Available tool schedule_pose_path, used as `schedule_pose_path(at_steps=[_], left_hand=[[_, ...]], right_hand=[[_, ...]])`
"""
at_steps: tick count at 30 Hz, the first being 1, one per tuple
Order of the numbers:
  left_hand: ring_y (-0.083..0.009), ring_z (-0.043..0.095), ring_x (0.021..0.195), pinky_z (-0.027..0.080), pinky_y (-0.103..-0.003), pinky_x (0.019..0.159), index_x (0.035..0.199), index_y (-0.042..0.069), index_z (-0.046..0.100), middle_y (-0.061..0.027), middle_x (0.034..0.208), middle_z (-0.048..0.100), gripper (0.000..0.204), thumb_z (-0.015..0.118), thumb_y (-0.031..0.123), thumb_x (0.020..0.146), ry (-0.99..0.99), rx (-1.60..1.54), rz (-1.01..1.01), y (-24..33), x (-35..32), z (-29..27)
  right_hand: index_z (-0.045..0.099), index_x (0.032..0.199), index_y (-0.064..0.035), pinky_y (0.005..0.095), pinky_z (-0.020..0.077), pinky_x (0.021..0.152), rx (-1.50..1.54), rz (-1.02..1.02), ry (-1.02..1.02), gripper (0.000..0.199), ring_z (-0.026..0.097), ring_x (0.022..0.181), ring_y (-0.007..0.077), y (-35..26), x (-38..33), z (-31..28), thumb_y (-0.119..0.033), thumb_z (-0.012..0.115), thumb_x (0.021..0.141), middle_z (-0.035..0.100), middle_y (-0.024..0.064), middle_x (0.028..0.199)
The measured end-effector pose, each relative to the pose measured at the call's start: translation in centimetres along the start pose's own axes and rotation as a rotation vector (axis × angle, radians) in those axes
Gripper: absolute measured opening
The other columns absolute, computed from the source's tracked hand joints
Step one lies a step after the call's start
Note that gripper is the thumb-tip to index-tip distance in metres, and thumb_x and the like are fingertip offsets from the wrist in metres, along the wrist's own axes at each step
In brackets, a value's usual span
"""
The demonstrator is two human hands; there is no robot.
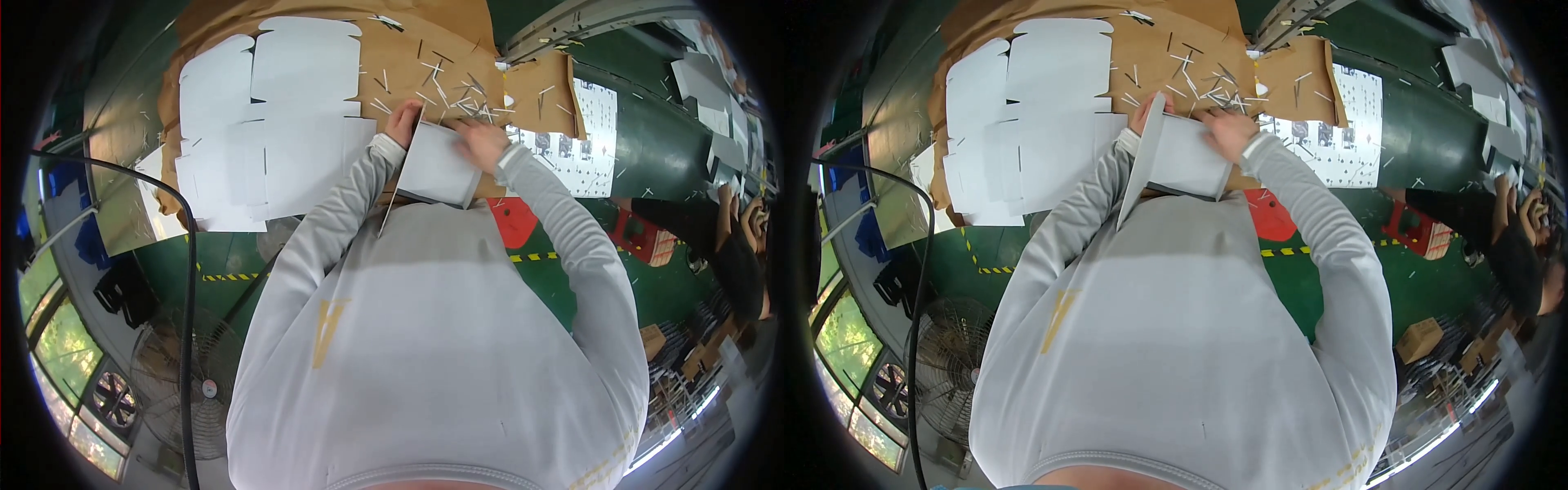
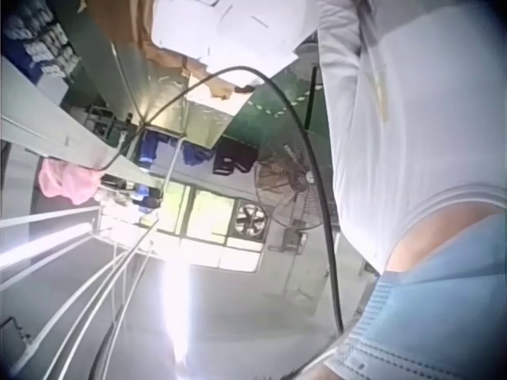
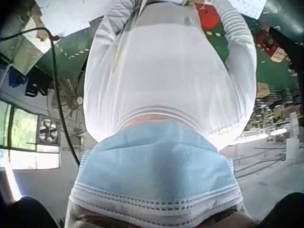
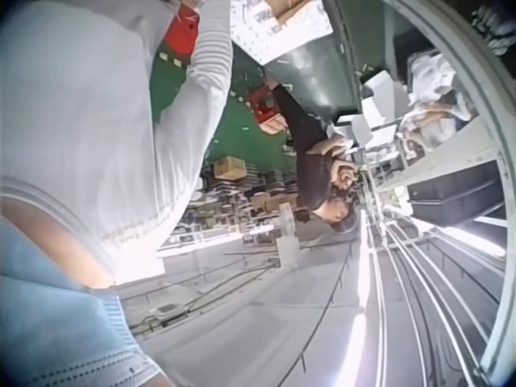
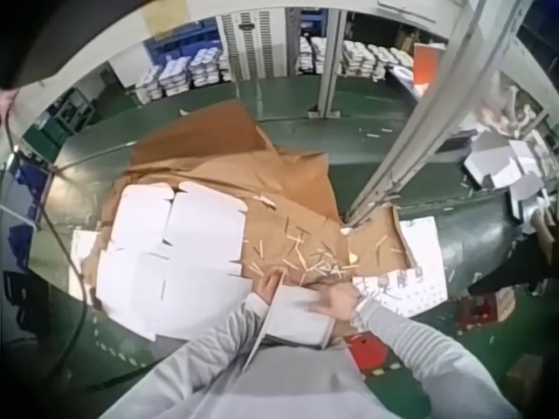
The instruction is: Folding white cardboard boxes at an assembly line station.
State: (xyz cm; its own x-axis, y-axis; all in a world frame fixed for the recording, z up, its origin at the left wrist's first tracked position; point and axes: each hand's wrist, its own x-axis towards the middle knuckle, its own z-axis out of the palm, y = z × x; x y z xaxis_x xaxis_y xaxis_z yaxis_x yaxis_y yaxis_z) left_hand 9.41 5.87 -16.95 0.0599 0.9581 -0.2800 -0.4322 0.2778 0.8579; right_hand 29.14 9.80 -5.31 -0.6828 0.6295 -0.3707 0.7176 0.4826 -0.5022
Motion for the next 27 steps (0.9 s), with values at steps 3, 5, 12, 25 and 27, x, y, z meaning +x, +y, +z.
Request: schedule_pose_path(at_steps=[3, 5, 12, 25, 27], left_hand=[[-0.0106, 0.052, 0.070, 0.044, -0.023, 0.064, 0.093, 0.003, 0.055, -0.0032, 0.078, 0.056, 0.026, 0.036, 0.022, 0.096, 0.058, 0.070, 0.150, -1.1, 0.5, -1.2], [-0.0109, 0.052, 0.070, 0.044, -0.024, 0.064, 0.095, 0.003, 0.055, -0.0031, 0.080, 0.056, 0.027, 0.038, 0.023, 0.096, 0.010, -0.039, 0.178, -1.4, 0.6, -1.7], [-0.0097, 0.052, 0.071, 0.043, -0.022, 0.063, 0.097, 0.004, 0.056, -0.0017, 0.077, 0.057, 0.018, 0.045, 0.016, 0.091, 0.067, 0.059, 0.173, -0.5, -0.3, -0.2], [-0.0099, 0.052, 0.084, 0.041, -0.022, 0.076, 0.096, 0.002, 0.058, -0.0025, 0.087, 0.059, 0.018, 0.048, 0.016, 0.090, 0.126, 0.154, 0.203, -1.6, 0.2, -0.8], [-0.0095, 0.051, 0.082, 0.041, -0.021, 0.074, 0.096, 0.002, 0.058, -0.0016, 0.087, 0.058, 0.020, 0.047, 0.017, 0.091, 0.078, 0.122, 0.163, -1.5, 0.2, -1.4]], right_hand=[[0.041, 0.129, -0.0112, 0.0415, 0.0408, 0.085, -0.400, -0.123, 0.213, 0.050, 0.051, 0.100, 0.0292, 0.4, 0.3, 2.7, -0.012, 0.045, 0.079, 0.053, 0.0112, 0.111], [0.040, 0.130, -0.0116, 0.0417, 0.0347, 0.087, -0.469, -0.120, 0.379, 0.049, 0.046, 0.101, 0.0264, -0.7, -0.2, 4.6, -0.018, 0.047, 0.081, 0.051, 0.0082, 0.111], [0.050, 0.111, -0.0089, 0.0409, 0.0418, 0.085, -0.113, -0.065, 0.167, 0.033, 0.047, 0.106, 0.0291, -1.0, 0.8, 3.0, -0.024, 0.051, 0.081, 0.051, 0.0112, 0.107], [0.051, 0.104, -0.0048, 0.0349, 0.0485, 0.078, -0.338, -0.410, 0.287, 0.028, 0.054, 0.095, 0.0286, 1.5, 3.3, 5.1, -0.011, 0.047, 0.077, 0.052, 0.0127, 0.102], [0.051, 0.104, -0.0043, 0.0355, 0.0480, 0.080, -0.309, -0.358, 0.273, 0.029, 0.053, 0.097, 0.0293, 1.8, 2.6, 4.7, -0.010, 0.047, 0.076, 0.051, 0.0138, 0.104]])
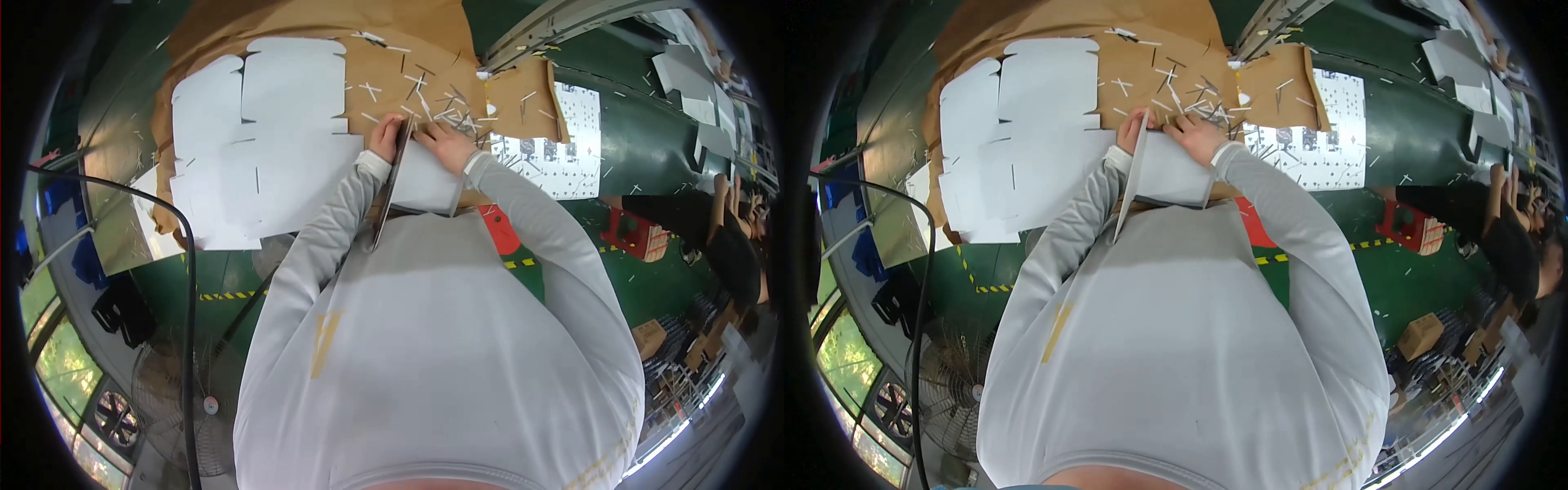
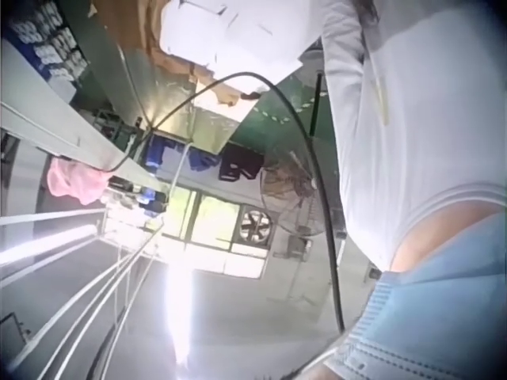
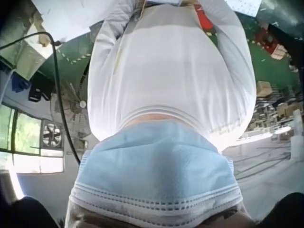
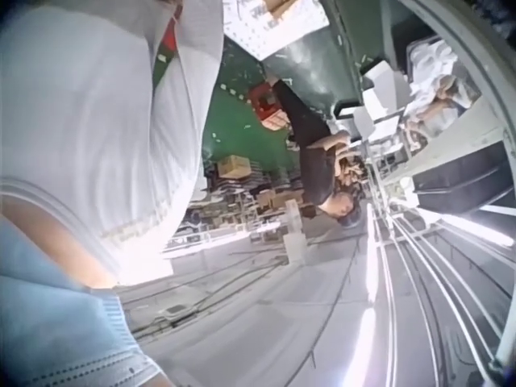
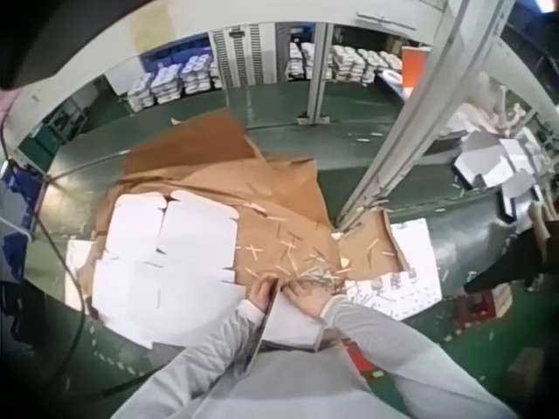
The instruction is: Folding white cardboard boxes at an assembly line station.
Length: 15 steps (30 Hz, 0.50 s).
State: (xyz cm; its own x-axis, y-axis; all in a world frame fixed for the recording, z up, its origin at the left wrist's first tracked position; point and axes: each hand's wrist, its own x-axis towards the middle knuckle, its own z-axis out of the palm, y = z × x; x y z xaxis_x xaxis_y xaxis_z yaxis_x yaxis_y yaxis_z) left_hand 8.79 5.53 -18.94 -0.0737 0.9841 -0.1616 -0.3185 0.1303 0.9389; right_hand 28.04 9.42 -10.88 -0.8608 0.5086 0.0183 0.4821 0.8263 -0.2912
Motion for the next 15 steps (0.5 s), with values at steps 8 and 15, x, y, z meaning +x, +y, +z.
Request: schedule_pose_path(at_steps=[8, 15], left_hand=[[-0.0134, 0.052, 0.086, 0.041, -0.025, 0.080, 0.097, 0.002, 0.057, -0.0026, 0.090, 0.057, 0.020, 0.044, 0.015, 0.092, -0.041, 0.097, 0.073, -1.7, 0.6, 0.8], [-0.0100, 0.045, 0.064, 0.039, -0.024, 0.058, 0.080, 0.007, 0.051, 0.0003, 0.070, 0.049, 0.019, 0.043, 0.019, 0.091, -0.136, -0.459, -0.194, -8.8, 3.1, -3.9]], right_hand=[[0.051, 0.102, -0.0003, 0.0350, 0.0473, 0.081, -0.070, 0.032, -0.181, 0.029, 0.055, 0.094, 0.0297, 1.4, -3.1, -2.0, -0.009, 0.048, 0.075, 0.053, 0.0144, 0.099], [0.044, 0.112, -0.0037, 0.0405, 0.0488, 0.080, -0.034, 0.041, -0.447, 0.039, 0.056, 0.096, 0.0351, 2.3, -2.8, -4.7, -0.012, 0.051, 0.075, 0.051, 0.0197, 0.105]])
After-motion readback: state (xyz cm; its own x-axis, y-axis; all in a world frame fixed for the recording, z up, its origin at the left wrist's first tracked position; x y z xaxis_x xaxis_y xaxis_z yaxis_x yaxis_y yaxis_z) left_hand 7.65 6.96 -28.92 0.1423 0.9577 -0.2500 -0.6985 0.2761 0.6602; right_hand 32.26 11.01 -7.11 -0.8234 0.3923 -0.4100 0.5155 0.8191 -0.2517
